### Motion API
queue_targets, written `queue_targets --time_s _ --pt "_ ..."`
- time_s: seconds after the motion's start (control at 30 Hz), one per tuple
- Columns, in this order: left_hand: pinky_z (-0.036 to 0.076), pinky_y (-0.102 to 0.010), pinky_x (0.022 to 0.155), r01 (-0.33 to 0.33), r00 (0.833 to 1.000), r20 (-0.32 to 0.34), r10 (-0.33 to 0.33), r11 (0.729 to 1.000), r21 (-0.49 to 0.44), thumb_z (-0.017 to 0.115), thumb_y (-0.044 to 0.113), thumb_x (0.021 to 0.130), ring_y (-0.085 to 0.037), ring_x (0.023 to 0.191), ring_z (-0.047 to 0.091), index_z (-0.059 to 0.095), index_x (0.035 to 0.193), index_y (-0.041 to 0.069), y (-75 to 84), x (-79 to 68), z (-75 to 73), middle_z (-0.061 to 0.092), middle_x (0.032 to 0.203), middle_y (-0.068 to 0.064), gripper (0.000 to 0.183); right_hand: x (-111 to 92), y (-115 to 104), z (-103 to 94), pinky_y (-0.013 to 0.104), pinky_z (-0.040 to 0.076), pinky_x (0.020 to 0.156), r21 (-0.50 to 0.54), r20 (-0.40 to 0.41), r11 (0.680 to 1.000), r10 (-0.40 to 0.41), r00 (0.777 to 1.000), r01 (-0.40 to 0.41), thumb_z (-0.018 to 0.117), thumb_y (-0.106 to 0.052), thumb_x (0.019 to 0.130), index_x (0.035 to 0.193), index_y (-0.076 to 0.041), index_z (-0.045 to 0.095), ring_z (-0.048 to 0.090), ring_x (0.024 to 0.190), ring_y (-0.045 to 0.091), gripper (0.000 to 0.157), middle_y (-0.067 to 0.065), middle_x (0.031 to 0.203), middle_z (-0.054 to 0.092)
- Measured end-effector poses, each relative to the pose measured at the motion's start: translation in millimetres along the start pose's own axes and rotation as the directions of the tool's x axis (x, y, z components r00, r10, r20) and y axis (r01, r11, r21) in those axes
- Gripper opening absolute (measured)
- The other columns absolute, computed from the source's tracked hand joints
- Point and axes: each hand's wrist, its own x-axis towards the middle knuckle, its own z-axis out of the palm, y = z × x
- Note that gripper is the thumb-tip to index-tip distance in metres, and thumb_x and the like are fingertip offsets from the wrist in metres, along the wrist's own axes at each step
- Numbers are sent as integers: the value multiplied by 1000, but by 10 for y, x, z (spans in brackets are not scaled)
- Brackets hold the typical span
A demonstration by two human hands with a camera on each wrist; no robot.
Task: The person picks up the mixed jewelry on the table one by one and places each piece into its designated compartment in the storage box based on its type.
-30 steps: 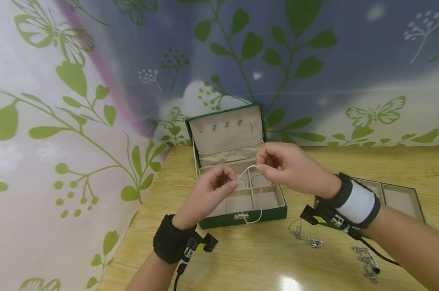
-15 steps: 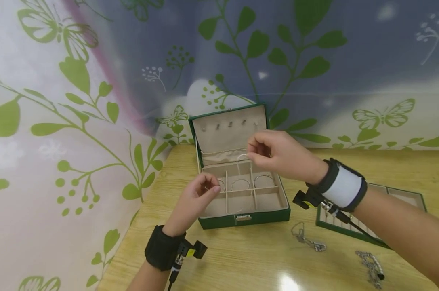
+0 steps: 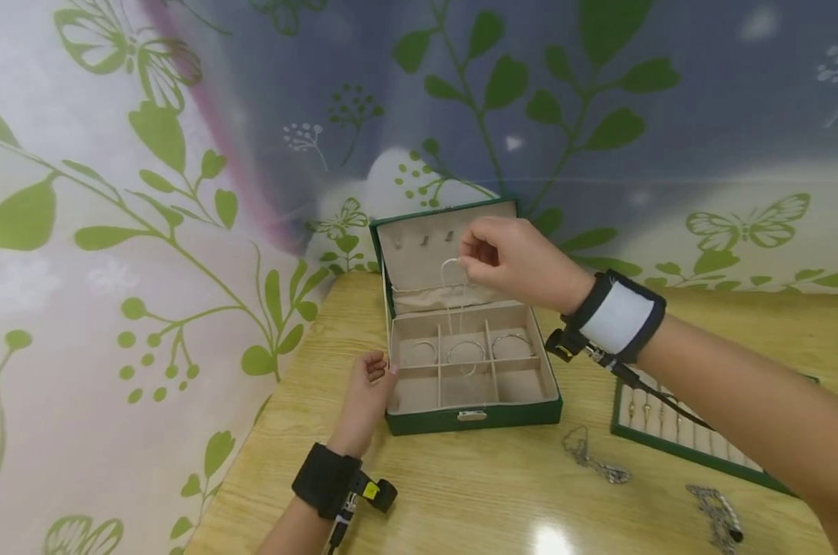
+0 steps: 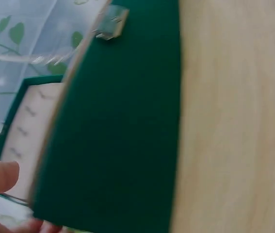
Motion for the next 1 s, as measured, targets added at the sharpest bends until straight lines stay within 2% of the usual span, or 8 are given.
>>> queue_targets --time_s 0.13,0.27,0.4,0.53,0.67,0.83,1.0 --pt "23 -54 110 44 997 72 -42 999 -26 48 19 99 -41 139 19 15 147 -5 -82 44 94 20 151 -26 63 232 93 65 30 39 63 -59 -13 998 15 1000 -16 57 -7 91 84 -5 58 47 67 17 7 6 77 54" --pt "16 -53 112 91 995 56 -88 994 -54 41 2 94 -37 142 12 10 150 0 -143 89 146 13 155 -22 64 509 158 205 32 42 68 -132 16 991 18 1000 -16 53 -8 93 84 -5 57 50 74 20 10 8 82 55" --pt "14 -52 113 77 996 52 -75 996 -34 31 -12 85 -39 141 10 8 150 -1 -178 87 161 11 155 -23 70 698 228 389 34 42 72 -186 50 982 27 998 -17 52 -8 94 83 -4 57 50 78 22 13 9 83 56" --pt "11 -53 113 58 998 34 -58 998 -16 28 -13 85 -40 141 10 9 149 -4 -220 59 166 12 154 -25 68 822 340 631 33 41 68 -216 51 976 51 997 -39 50 -9 95 84 -5 58 50 74 21 14 9 83 57" --pt "13 -52 113 52 999 18 -52 999 -16 30 -11 87 -40 141 12 12 149 -5 -268 55 213 15 153 -26 65 889 438 810 31 38 64 -252 12 962 109 994 -103 50 -11 96 84 -6 58 48 70 19 16 7 81 55" --pt "15 -52 112 46 999 3 -46 999 -13 32 -10 87 -40 140 15 15 148 -5 -293 45 261 18 152 -26 64 957 506 946 29 34 60 -298 -12 934 203 979 -197 47 -13 98 78 -8 53 43 64 17 22 5 76 49" --pt "15 -53 112 50 998 -31 -50 998 -25 32 -10 85 -40 140 15 17 148 -5 -268 42 277 19 152 -26 65 1067 558 1018 28 32 58 -265 -44 925 269 962 -271 43 -11 98 73 -8 50 41 60 17 27 6 72 47"
